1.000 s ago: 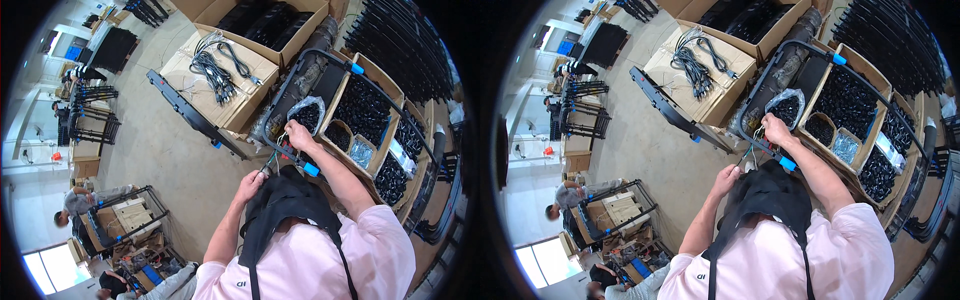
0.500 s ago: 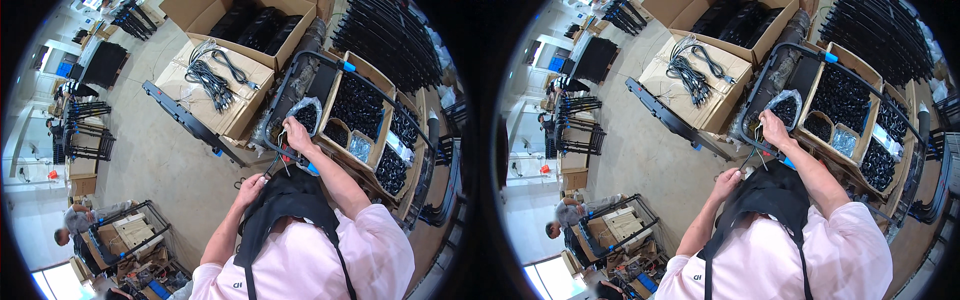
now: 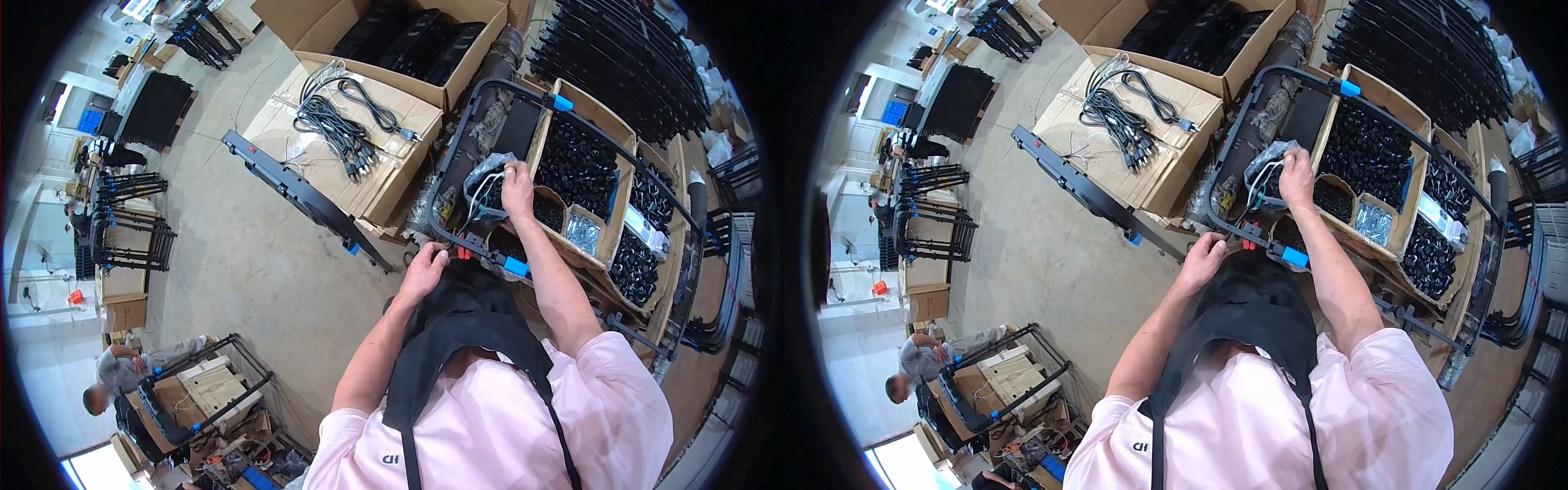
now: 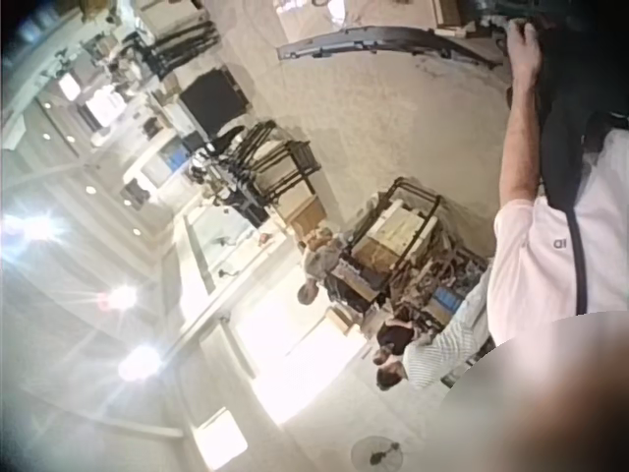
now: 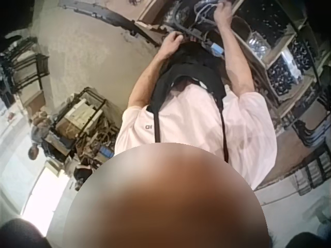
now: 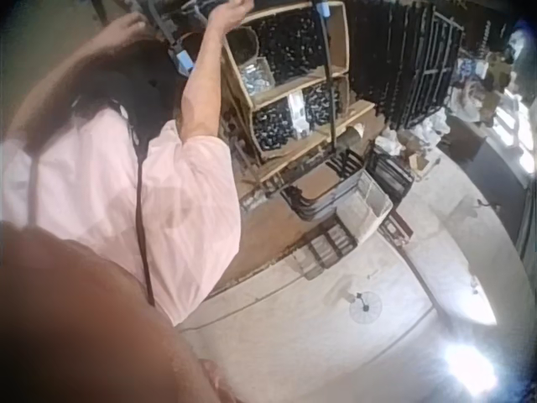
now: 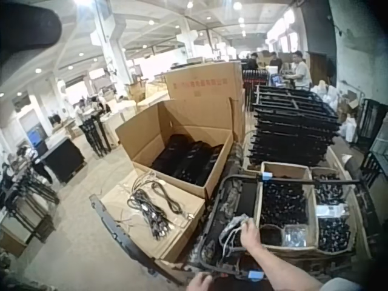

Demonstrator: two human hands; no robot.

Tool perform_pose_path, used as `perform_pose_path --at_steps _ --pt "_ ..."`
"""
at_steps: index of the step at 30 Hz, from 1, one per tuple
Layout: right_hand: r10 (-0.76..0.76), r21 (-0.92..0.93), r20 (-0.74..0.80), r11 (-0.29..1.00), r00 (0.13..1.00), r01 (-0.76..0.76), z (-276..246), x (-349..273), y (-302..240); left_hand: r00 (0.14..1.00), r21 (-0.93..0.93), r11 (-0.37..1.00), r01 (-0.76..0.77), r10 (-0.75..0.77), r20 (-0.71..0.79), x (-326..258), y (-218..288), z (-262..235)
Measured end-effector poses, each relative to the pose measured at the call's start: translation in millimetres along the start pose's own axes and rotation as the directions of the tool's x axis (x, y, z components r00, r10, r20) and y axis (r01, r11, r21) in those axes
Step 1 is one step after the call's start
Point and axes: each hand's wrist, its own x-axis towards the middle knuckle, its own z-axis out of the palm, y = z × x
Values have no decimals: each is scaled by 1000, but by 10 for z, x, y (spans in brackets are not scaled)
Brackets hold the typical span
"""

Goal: Assemble an electronic device by connecting internal wires and using an electric screwdriver to secure the housing.

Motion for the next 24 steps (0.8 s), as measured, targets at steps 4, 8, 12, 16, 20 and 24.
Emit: perform_pose_path --at_steps 4,8,12,16,20,24 --pt "-79 32 15 996 997 78 18 211 -182 989 146 987 -65 45 138 8 -68 -161" --pt "-61 -19 75 998 995 62 112 453 -332 984 25 997 -67 62 169 35 -34 -127" --pt "251 273 353 894 901 -356 123 528 -282 996 -147 989 20 -7 92 86 34 64" --pt "82 -23 18 996 996 -82 41 256 -168 997 -245 968 60 -47 61 73 54 147" --pt "325 37 667 884 671 -465 -42 -184 -181 998 -223 974 38 -26 56 60 44 157" --pt "212 15 617 960 758 -281 228 -220 -344 996 -169 983 75 -67 52 88 45 161"
